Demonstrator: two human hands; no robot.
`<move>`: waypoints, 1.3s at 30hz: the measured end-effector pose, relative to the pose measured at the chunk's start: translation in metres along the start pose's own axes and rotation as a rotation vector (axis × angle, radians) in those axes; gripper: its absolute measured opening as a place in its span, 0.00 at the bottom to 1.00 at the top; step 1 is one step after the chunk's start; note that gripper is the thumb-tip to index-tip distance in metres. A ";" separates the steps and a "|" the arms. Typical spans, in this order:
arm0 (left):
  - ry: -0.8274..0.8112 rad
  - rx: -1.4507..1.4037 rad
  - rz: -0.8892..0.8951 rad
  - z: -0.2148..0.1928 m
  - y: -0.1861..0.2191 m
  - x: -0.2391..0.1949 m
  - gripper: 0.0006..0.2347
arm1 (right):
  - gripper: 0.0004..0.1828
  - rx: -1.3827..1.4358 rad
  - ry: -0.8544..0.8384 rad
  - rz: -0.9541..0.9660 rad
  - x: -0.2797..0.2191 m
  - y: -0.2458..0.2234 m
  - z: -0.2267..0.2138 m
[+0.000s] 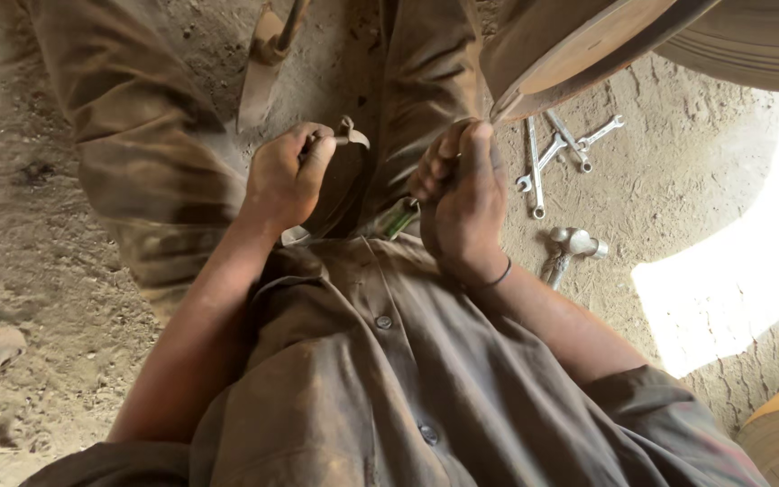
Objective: The person removes a metal brake drum, cleans it with a tool, and installs a new rubber diaphragm into the drum. The person then places the drum back onto the vehicle's wheel assembly.
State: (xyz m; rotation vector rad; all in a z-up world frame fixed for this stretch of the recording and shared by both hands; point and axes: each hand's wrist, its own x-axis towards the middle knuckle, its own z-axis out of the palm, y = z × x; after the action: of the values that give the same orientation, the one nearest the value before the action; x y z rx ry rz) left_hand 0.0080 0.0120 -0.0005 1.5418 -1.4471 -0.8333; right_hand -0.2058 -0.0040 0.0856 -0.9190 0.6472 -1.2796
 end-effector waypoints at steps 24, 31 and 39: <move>0.043 0.086 0.009 0.006 0.001 0.008 0.11 | 0.24 -1.148 0.206 -0.490 0.074 -0.028 -0.242; 0.016 0.117 -0.017 0.004 0.007 0.007 0.12 | 0.25 -1.561 0.078 -0.652 0.086 -0.068 -0.233; 0.003 0.089 -0.022 0.007 0.002 0.008 0.12 | 0.21 -1.598 0.093 -0.599 0.059 -0.065 -0.221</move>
State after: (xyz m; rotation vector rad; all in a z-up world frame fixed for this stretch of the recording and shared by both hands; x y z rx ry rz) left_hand 0.0020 0.0035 -0.0007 1.6269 -1.4847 -0.7885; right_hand -0.4123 -0.1107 0.0344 -2.4844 1.6055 -1.1429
